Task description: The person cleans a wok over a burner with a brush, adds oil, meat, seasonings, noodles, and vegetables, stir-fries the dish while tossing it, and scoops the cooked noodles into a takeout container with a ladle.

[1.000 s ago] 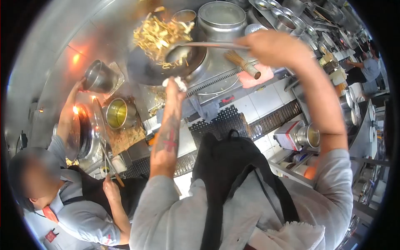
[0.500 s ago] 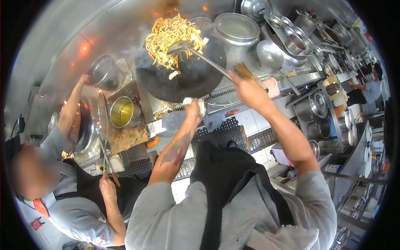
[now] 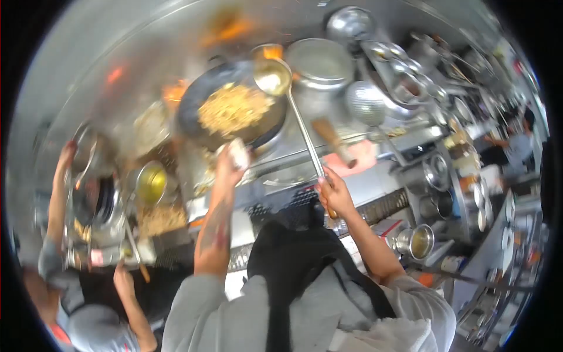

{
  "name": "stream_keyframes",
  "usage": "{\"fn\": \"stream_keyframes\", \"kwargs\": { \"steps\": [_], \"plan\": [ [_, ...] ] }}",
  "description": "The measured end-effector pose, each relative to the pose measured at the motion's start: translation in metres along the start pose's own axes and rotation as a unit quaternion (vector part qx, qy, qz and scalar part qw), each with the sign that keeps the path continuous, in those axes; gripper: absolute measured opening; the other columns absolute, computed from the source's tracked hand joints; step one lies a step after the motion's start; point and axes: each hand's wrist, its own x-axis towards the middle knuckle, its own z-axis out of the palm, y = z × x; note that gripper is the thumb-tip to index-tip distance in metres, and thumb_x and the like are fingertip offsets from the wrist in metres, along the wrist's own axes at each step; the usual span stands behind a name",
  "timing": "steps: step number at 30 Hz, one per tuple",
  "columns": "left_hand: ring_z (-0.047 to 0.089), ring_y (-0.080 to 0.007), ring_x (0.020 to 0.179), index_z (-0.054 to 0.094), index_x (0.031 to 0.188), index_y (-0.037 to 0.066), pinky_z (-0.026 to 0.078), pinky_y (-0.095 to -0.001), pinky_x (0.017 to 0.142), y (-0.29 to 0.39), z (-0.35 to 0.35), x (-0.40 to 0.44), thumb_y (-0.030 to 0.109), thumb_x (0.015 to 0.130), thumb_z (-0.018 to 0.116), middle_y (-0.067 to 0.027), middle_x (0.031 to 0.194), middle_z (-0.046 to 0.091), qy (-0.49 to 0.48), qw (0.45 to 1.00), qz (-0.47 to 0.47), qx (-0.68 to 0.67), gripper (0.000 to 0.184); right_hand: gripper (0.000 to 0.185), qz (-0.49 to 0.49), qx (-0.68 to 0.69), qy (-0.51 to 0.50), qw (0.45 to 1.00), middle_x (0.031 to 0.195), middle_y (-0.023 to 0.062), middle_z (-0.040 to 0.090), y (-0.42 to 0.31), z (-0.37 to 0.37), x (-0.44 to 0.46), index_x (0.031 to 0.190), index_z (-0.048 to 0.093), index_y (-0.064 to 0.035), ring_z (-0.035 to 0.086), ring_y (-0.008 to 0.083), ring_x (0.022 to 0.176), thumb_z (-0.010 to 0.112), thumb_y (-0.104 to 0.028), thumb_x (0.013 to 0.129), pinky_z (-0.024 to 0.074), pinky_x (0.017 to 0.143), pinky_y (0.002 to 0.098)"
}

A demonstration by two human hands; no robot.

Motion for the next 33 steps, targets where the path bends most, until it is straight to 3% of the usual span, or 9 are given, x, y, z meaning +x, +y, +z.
{"fn": "stream_keyframes", "kwargs": {
  "steps": [3, 5, 8, 10, 13, 22, 27, 28, 33],
  "plan": [
    [0.063, -0.0236, 0.096, 0.062, 0.110, 0.019, 0.054, -0.0377, 0.073, -0.014, 0.046, -0.083, 0.054, 0.092, 0.053, -0.0051, 0.109, 0.066, 0.032, 0.997, -0.031, 0.058, 0.041, 0.042, -0.049, 0.137, 0.078, 0.986, 0.071, 0.0026, 0.052, -0.075, -0.074, 0.033, 0.137, 0.045, -0.0104, 0.047, 0.0115, 0.046, 0.055, -0.025, 0.098, 0.0397, 0.038, 0.0278],
    [0.060, -0.0129, 0.064, 0.063, 0.101, 0.021, 0.046, -0.0299, 0.049, -0.033, 0.025, -0.098, 0.062, 0.091, 0.052, 0.0000, 0.076, 0.064, 0.077, 0.993, 0.014, 0.087, 0.044, 0.031, -0.092, 0.067, 0.176, 0.978, 0.071, 0.0039, 0.053, -0.119, -0.138, 0.068, 0.122, 0.050, -0.0045, 0.048, 0.0120, 0.046, 0.055, -0.022, 0.097, 0.0396, 0.039, 0.0286],
    [0.048, -0.0116, 0.053, 0.062, 0.112, 0.011, 0.041, -0.0257, 0.050, -0.049, 0.019, -0.115, 0.044, 0.092, 0.060, 0.0019, 0.061, 0.050, 0.186, 0.978, 0.073, 0.058, 0.039, 0.020, -0.124, -0.054, 0.244, 0.960, 0.067, 0.0042, 0.052, -0.171, -0.235, 0.131, 0.102, 0.051, 0.0019, 0.048, 0.0130, 0.045, 0.053, -0.017, 0.094, 0.0411, 0.040, 0.0310],
    [0.055, -0.0179, 0.077, 0.056, 0.118, 0.004, 0.046, -0.0321, 0.073, -0.055, 0.033, -0.127, 0.034, 0.092, 0.054, -0.0075, 0.084, 0.058, 0.140, 0.985, 0.100, 0.017, 0.040, 0.020, -0.132, -0.040, 0.290, 0.947, 0.062, 0.0068, 0.055, -0.188, -0.294, 0.180, 0.095, 0.055, 0.0045, 0.053, 0.0166, 0.045, 0.052, -0.015, 0.090, 0.0445, 0.044, 0.0337],
    [0.056, -0.0221, 0.089, 0.051, 0.124, 0.003, 0.046, -0.0353, 0.080, -0.074, 0.066, -0.135, 0.027, 0.091, 0.054, -0.0111, 0.102, 0.060, 0.154, 0.977, 0.149, 0.000, 0.041, 0.019, -0.095, -0.212, 0.300, 0.925, 0.058, 0.0117, 0.059, -0.196, -0.375, 0.246, 0.087, 0.059, 0.0050, 0.060, 0.0206, 0.049, 0.052, -0.013, 0.086, 0.0476, 0.048, 0.0367],
    [0.060, -0.0273, 0.108, 0.044, 0.134, 0.002, 0.053, -0.0342, 0.083, -0.076, 0.073, -0.128, 0.020, 0.093, 0.048, -0.0159, 0.126, 0.058, 0.220, 0.948, 0.201, 0.116, 0.045, 0.019, -0.055, -0.288, 0.244, 0.924, 0.059, 0.0074, 0.056, -0.200, -0.391, 0.267, 0.087, 0.060, 0.0046, 0.053, 0.0171, 0.045, 0.052, -0.013, 0.087, 0.0431, 0.043, 0.0335],
    [0.063, -0.0285, 0.101, 0.045, 0.136, 0.007, 0.054, -0.0386, 0.080, -0.079, 0.075, -0.116, 0.028, 0.091, 0.049, -0.0174, 0.126, 0.059, 0.209, 0.955, 0.165, 0.128, 0.050, 0.010, -0.045, 0.090, 0.165, 0.981, 0.064, 0.0073, 0.056, -0.204, -0.401, 0.263, 0.093, 0.062, 0.0014, 0.050, 0.0140, 0.047, 0.057, -0.003, 0.086, 0.0417, 0.043, 0.0289],
    [0.064, -0.0280, 0.095, 0.046, 0.135, 0.006, 0.055, -0.0378, 0.077, -0.076, 0.053, -0.110, 0.028, 0.091, 0.048, -0.0174, 0.122, 0.061, 0.200, 0.965, 0.146, 0.088, 0.049, 0.007, -0.014, 0.036, 0.211, 0.977, 0.066, 0.0049, 0.057, -0.225, -0.383, 0.230, 0.091, 0.063, -0.0023, 0.049, 0.0111, 0.049, 0.060, -0.008, 0.089, 0.0410, 0.043, 0.0254],
    [0.063, -0.0319, 0.093, 0.048, 0.129, 0.001, 0.054, -0.0403, 0.074, -0.059, 0.008, -0.065, 0.023, 0.090, 0.051, -0.0234, 0.117, 0.061, 0.164, 0.983, 0.078, 0.034, 0.045, 0.013, 0.018, 0.177, -0.027, 0.984, 0.072, 0.0001, 0.053, -0.228, -0.347, 0.187, 0.104, 0.056, -0.0044, 0.040, 0.0013, 0.047, 0.055, -0.015, 0.096, 0.0283, 0.035, 0.0158]
  ]
}}
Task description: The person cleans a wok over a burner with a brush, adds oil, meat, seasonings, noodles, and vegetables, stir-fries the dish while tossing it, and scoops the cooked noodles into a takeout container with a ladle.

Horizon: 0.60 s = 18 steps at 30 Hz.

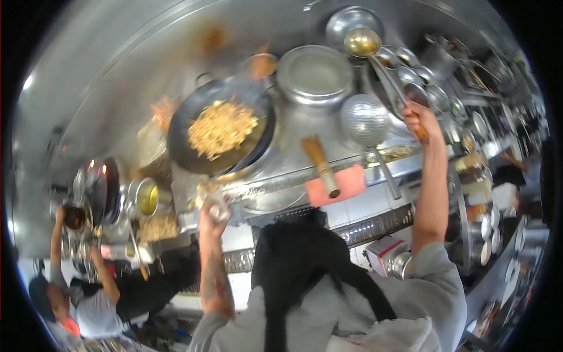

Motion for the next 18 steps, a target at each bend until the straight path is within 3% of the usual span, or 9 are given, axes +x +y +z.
{"fn": "stream_keyframes", "kwargs": {
  "steps": [5, 9, 11, 13, 14, 15, 16, 17, 18],
  "plan": [
    [0.061, -0.0382, 0.094, 0.051, 0.125, 0.000, 0.052, -0.0439, 0.076, 0.040, 0.072, 0.022, 0.045, 0.092, 0.038, -0.0254, 0.112, 0.058, -0.046, 0.995, -0.077, -0.050, 0.057, 0.015, 0.069, 0.091, -0.116, 0.987, 0.075, -0.0002, 0.052, 0.044, 0.106, -0.032, 0.106, 0.054, -0.0038, 0.038, 0.0015, 0.047, 0.055, -0.014, 0.096, 0.0278, 0.036, 0.0158],
    [0.061, -0.0337, 0.085, 0.054, 0.115, 0.004, 0.051, -0.0420, 0.069, 0.042, 0.063, 0.076, 0.049, 0.093, 0.034, -0.0198, 0.100, 0.060, -0.010, 0.995, -0.097, -0.008, 0.054, 0.047, -0.001, -0.246, -0.019, 0.969, 0.075, 0.0004, 0.053, 0.096, 0.194, -0.062, 0.136, 0.044, -0.0025, 0.042, 0.0056, 0.047, 0.060, -0.014, 0.093, 0.0330, 0.039, 0.0208],
    [0.061, -0.0302, 0.076, 0.055, 0.110, 0.006, 0.051, -0.0406, 0.063, 0.035, 0.052, 0.071, 0.049, 0.094, 0.033, -0.0168, 0.093, 0.060, -0.001, 0.997, -0.072, -0.003, 0.051, 0.063, -0.027, -0.299, -0.049, 0.952, 0.075, 0.0000, 0.053, 0.127, 0.203, -0.064, 0.147, 0.033, -0.0065, 0.042, 0.0073, 0.047, 0.061, -0.016, 0.092, 0.0340, 0.040, 0.0236],
    [0.060, -0.0288, 0.071, 0.057, 0.107, 0.008, 0.050, -0.0405, 0.059, 0.032, 0.046, 0.054, 0.047, 0.093, 0.034, -0.0147, 0.089, 0.061, -0.034, 0.996, -0.075, -0.017, 0.047, 0.064, -0.050, -0.257, -0.060, 0.963, 0.078, 0.0017, 0.055, 0.162, 0.202, -0.066, 0.148, 0.034, -0.0074, 0.044, 0.0096, 0.048, 0.061, -0.018, 0.091, 0.0370, 0.041, 0.0272],
    [0.060, -0.0295, 0.072, 0.058, 0.107, 0.008, 0.051, -0.0402, 0.061, 0.028, 0.035, 0.052, 0.047, 0.093, 0.036, -0.0141, 0.088, 0.062, -0.044, 0.995, -0.081, -0.024, 0.047, 0.061, -0.202, -0.397, -0.013, 0.895, 0.078, 0.0027, 0.057, 0.188, 0.199, -0.058, 0.147, 0.037, -0.0070, 0.046, 0.0106, 0.048, 0.060, -0.018, 0.091, 0.0388, 0.042, 0.0288],
    [0.060, -0.0302, 0.073, 0.059, 0.106, 0.007, 0.051, -0.0400, 0.063, 0.023, 0.026, 0.050, 0.047, 0.093, 0.038, -0.0134, 0.088, 0.062, -0.056, 0.994, -0.088, -0.027, 0.047, 0.060, -0.276, -0.461, 0.014, 0.843, 0.078, 0.0033, 0.058, 0.201, 0.198, -0.055, 0.146, 0.039, -0.0067, 0.047, 0.0111, 0.048, 0.060, -0.019, 0.091, 0.0397, 0.043, 0.0296],
    [0.061, -0.0309, 0.074, 0.060, 0.107, 0.006, 0.052, -0.0396, 0.065, 0.021, 0.028, 0.037, 0.048, 0.093, 0.040, -0.0136, 0.089, 0.063, -0.007, 0.997, -0.059, -0.056, 0.048, 0.059, -0.343, -0.521, 0.055, 0.780, 0.078, 0.0038, 0.059, 0.214, 0.196, -0.051, 0.145, 0.040, -0.0065, 0.049, 0.0117, 0.049, 0.060, -0.019, 0.091, 0.0406, 0.043, 0.0304],
    [0.061, -0.0316, 0.075, 0.061, 0.107, 0.005, 0.052, -0.0392, 0.067, 0.015, 0.033, 0.025, 0.049, 0.093, 0.043, -0.0137, 0.089, 0.064, 0.035, 0.995, -0.037, -0.080, 0.049, 0.056, -0.271, -0.454, 0.080, 0.845, 0.077, 0.0045, 0.060, 0.214, 0.188, -0.052, 0.144, 0.042, -0.0059, 0.051, 0.0122, 0.049, 0.059, -0.019, 0.092, 0.0420, 0.045, 0.0310],
    [0.063, -0.0304, 0.077, 0.061, 0.110, 0.005, 0.053, -0.0379, 0.069, 0.009, 0.007, 0.037, 0.050, 0.093, 0.044, -0.0143, 0.096, 0.066, -0.015, 0.997, -0.032, -0.065, 0.052, 0.053, -0.204, -0.376, 0.109, 0.897, 0.075, 0.0052, 0.061, 0.201, 0.170, -0.056, 0.142, 0.045, -0.0052, 0.053, 0.0128, 0.050, 0.057, -0.018, 0.092, 0.0434, 0.046, 0.0316]
  ]
}}
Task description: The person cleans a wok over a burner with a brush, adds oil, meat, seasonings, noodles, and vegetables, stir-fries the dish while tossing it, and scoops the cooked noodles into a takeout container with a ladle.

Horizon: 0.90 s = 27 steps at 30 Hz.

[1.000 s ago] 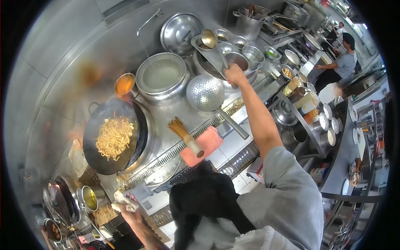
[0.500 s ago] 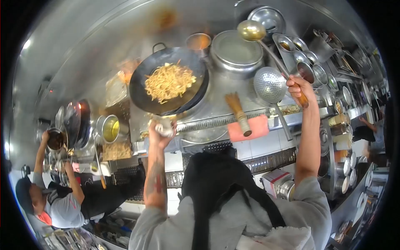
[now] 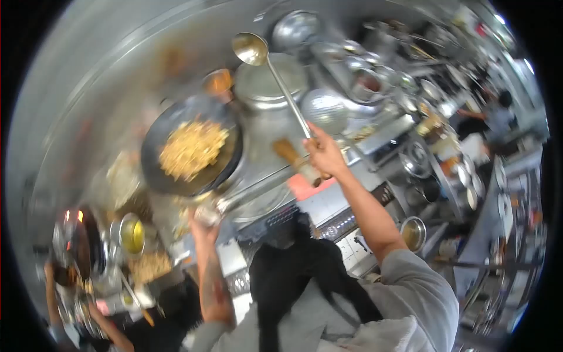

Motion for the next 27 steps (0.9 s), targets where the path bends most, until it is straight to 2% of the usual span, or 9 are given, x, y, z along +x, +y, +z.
{"fn": "stream_keyframes", "kwargs": {
  "steps": [5, 7, 12, 14, 18, 21, 23, 24, 27],
  "plan": [
    [0.063, -0.0248, 0.082, 0.058, 0.116, 0.002, 0.053, -0.0354, 0.067, -0.004, -0.006, -0.035, 0.042, 0.091, 0.043, -0.0131, 0.100, 0.066, -0.008, 0.995, 0.024, 0.092, 0.049, 0.042, 0.086, 0.076, 0.208, 0.971, 0.059, 0.0051, 0.056, 0.011, -0.160, 0.071, 0.130, 0.053, -0.0008, 0.054, 0.0147, 0.046, 0.053, -0.016, 0.091, 0.0437, 0.044, 0.0332],
    [0.063, -0.0242, 0.078, 0.057, 0.116, 0.001, 0.052, -0.0347, 0.064, -0.006, -0.001, -0.051, 0.042, 0.091, 0.042, -0.0132, 0.099, 0.066, -0.003, 0.994, 0.025, 0.111, 0.050, 0.036, 0.065, 0.000, 0.245, 0.967, 0.067, 0.0045, 0.057, 0.047, -0.229, 0.116, 0.123, 0.056, 0.0001, 0.051, 0.0130, 0.045, 0.057, -0.015, 0.091, 0.0399, 0.039, 0.0308],
    [0.061, -0.0235, 0.073, 0.056, 0.114, 0.002, 0.050, -0.0332, 0.060, -0.015, 0.013, -0.066, 0.041, 0.090, 0.041, -0.0139, 0.095, 0.065, 0.034, 0.993, 0.050, 0.103, 0.049, 0.018, 0.148, -0.103, 0.244, 0.953, 0.055, 0.0097, 0.057, 0.085, -0.345, 0.192, 0.086, 0.064, 0.0040, 0.056, 0.0200, 0.043, 0.054, -0.011, 0.082, 0.0453, 0.043, 0.0358],
    [0.060, -0.0234, 0.073, 0.056, 0.115, 0.002, 0.050, -0.0331, 0.061, -0.016, 0.024, -0.072, 0.042, 0.090, 0.042, -0.0141, 0.095, 0.065, 0.056, 0.991, 0.059, 0.104, 0.049, 0.019, 0.169, -0.250, 0.169, 0.938, 0.057, 0.0141, 0.064, 0.091, -0.372, 0.211, 0.065, 0.066, 0.0021, 0.063, 0.0253, 0.048, 0.055, -0.010, 0.074, 0.0499, 0.051, 0.0391],
    [0.059, -0.0223, 0.073, 0.056, 0.116, 0.005, 0.050, -0.0316, 0.062, -0.014, 0.031, -0.073, 0.042, 0.092, 0.045, -0.0143, 0.093, 0.064, 0.076, 0.987, 0.091, 0.104, 0.045, 0.020, 0.201, -0.226, 0.155, 0.940, 0.058, 0.0143, 0.065, 0.095, -0.395, 0.228, 0.056, 0.065, 0.0000, 0.063, 0.0257, 0.048, 0.057, -0.011, 0.071, 0.0513, 0.054, 0.0392],
    [0.060, -0.0222, 0.072, 0.056, 0.115, 0.006, 0.050, -0.0309, 0.063, -0.011, 0.030, -0.068, 0.041, 0.094, 0.047, -0.0141, 0.093, 0.065, 0.079, 0.986, 0.108, 0.099, 0.042, 0.022, 0.184, -0.216, 0.108, 0.953, 0.054, 0.0109, 0.058, 0.104, -0.415, 0.240, 0.061, 0.059, 0.0005, 0.057, 0.0197, 0.044, 0.054, -0.011, 0.079, 0.0467, 0.045, 0.0344],
    [0.061, -0.0220, 0.074, 0.056, 0.115, 0.006, 0.051, -0.0313, 0.063, -0.012, 0.035, -0.071, 0.041, 0.094, 0.047, -0.0135, 0.093, 0.064, 0.063, 0.986, 0.108, 0.110, 0.041, 0.020, 0.282, 0.080, 0.113, 0.949, 0.057, 0.0053, 0.055, 0.103, -0.426, 0.241, 0.065, 0.055, -0.0032, 0.053, 0.0132, 0.044, 0.056, -0.009, 0.084, 0.0427, 0.041, 0.0264],
    [0.061, -0.0220, 0.074, 0.056, 0.115, 0.006, 0.051, -0.0313, 0.063, -0.012, 0.038, -0.072, 0.041, 0.094, 0.047, -0.0135, 0.093, 0.064, 0.063, 0.986, 0.108, 0.110, 0.041, 0.021, 0.227, 0.147, 0.140, 0.952, 0.061, 0.0013, 0.051, 0.101, -0.426, 0.235, 0.069, 0.052, -0.0060, 0.049, 0.0080, 0.046, 0.057, -0.008, 0.089, 0.0388, 0.039, 0.0206],
    [0.061, -0.0222, 0.075, 0.056, 0.115, 0.006, 0.051, -0.0319, 0.063, -0.017, 0.044, -0.072, 0.039, 0.093, 0.046, -0.0129, 0.094, 0.064, 0.041, 0.989, 0.090, 0.113, 0.041, 0.021, 0.249, 0.219, 0.132, 0.934, 0.060, 0.0044, 0.053, 0.092, -0.439, 0.225, 0.068, 0.054, -0.0012, 0.051, 0.0117, 0.046, 0.054, -0.005, 0.089, 0.0396, 0.039, 0.0245]
  ]
}}
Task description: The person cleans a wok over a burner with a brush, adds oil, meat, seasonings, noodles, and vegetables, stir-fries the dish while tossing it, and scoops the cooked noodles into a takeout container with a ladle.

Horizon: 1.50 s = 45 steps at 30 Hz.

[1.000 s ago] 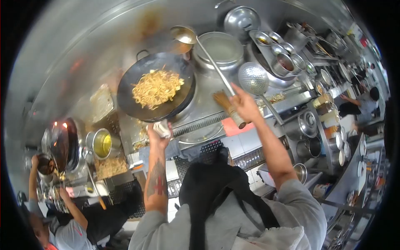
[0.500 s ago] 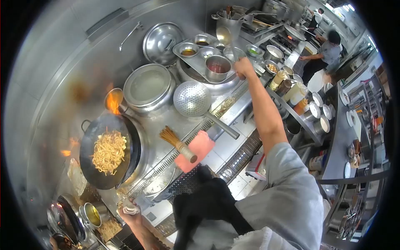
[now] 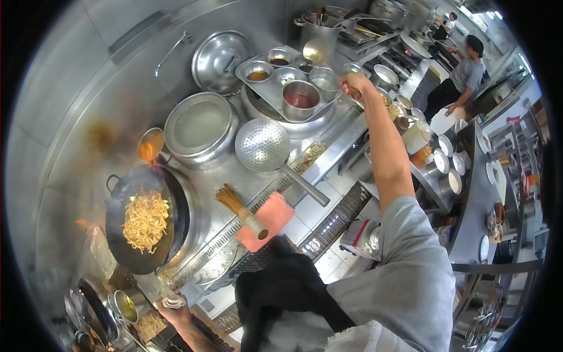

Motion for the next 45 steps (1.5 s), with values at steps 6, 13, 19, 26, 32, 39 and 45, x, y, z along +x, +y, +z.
{"fn": "stream_keyframes", "kwargs": {
  "steps": [6, 13, 19, 26, 32, 39, 45],
  "plan": [
    [0.061, -0.0233, 0.075, 0.056, 0.114, 0.004, 0.050, -0.0340, 0.063, -0.006, -0.009, 0.004, 0.038, 0.088, 0.046, -0.0121, 0.096, 0.065, 0.011, 1.000, -0.022, -0.012, 0.045, 0.020, -0.024, -0.150, 0.050, 0.987, 0.061, 0.0019, 0.052, -0.025, 0.010, -0.062, 0.072, 0.054, -0.0028, 0.048, 0.0095, 0.046, 0.054, -0.009, 0.091, 0.0391, 0.039, 0.0224],
    [0.062, -0.0286, 0.087, 0.057, 0.117, 0.003, 0.052, -0.0409, 0.074, -0.006, -0.024, 0.029, 0.043, 0.088, 0.046, -0.0159, 0.102, 0.064, 0.006, 0.997, -0.042, -0.057, 0.051, 0.014, -0.069, -0.005, -0.058, 0.996, 0.065, 0.0007, 0.052, 0.001, 0.020, -0.100, 0.085, 0.056, -0.0017, 0.044, 0.0066, 0.045, 0.056, -0.013, 0.094, 0.0358, 0.038, 0.0209],
    [0.056, -0.0406, 0.106, 0.051, 0.124, 0.009, 0.051, -0.0526, 0.084, 0.018, 0.023, 0.075, 0.053, 0.090, 0.047, -0.0205, 0.123, 0.052, 0.014, 0.983, -0.120, -0.136, 0.056, 0.051, -0.091, -0.153, -0.180, 0.967, 0.074, -0.0003, 0.052, 0.010, 0.171, -0.282, 0.139, 0.042, 0.0002, 0.044, 0.0054, 0.047, 0.058, -0.013, 0.093, 0.0340, 0.038, 0.0210],
    [0.059, -0.0286, 0.075, 0.055, 0.098, 0.014, 0.050, -0.0390, 0.060, 0.015, 0.001, 0.124, 0.041, 0.091, 0.051, -0.0127, 0.082, 0.057, -0.053, 0.982, -0.144, -0.109, 0.028, 0.056, -0.089, -0.240, -0.284, 0.924, 0.075, 0.0001, 0.053, 0.111, 0.361, -0.365, 0.144, 0.041, -0.0092, 0.043, 0.0065, 0.048, 0.062, -0.016, 0.092, 0.0337, 0.040, 0.0222],
    [0.053, -0.0183, 0.052, 0.052, 0.091, 0.014, 0.043, -0.0320, 0.044, 0.009, 0.003, 0.150, 0.025, 0.098, 0.043, -0.0053, 0.069, 0.056, -0.020, 0.994, -0.110, -0.015, 0.016, 0.047, -0.106, -0.312, -0.255, 0.909, 0.066, 0.0079, 0.060, 0.269, 0.509, -0.404, 0.136, 0.049, -0.0029, 0.057, 0.0174, 0.049, 0.055, -0.011, 0.089, 0.0469, 0.045, 0.0338],
    [0.054, -0.0176, 0.051, 0.052, 0.089, 0.010, 0.048, -0.0315, 0.043, 0.020, -0.020, 0.165, 0.025, 0.098, 0.043, -0.0043, 0.068, 0.056, -0.083, 0.981, -0.176, -0.023, 0.020, 0.052, -0.433, -0.601, -0.183, 0.646, 0.084, 0.0224, 0.067, 0.231, 0.446, -0.447, 0.137, 0.048, -0.0025, 0.067, 0.0349, 0.070, 0.059, -0.017, 0.088, 0.0536, 0.061, 0.0429],
    [0.053, -0.0200, 0.049, 0.050, 0.089, 0.008, 0.047, -0.0342, 0.042, 0.071, -0.008, -0.014, 0.021, 0.099, 0.040, -0.0047, 0.063, 0.053, -0.113, 0.975, -0.180, -0.069, 0.019, 0.051, -0.358, -0.673, -0.328, 0.558, 0.094, 0.0217, 0.067, 0.064, 0.362, -0.547, 0.137, 0.052, -0.0082, 0.066, 0.0372, 0.086, 0.057, -0.016, 0.086, 0.0505, 0.078, 0.0454]
  ]
}}
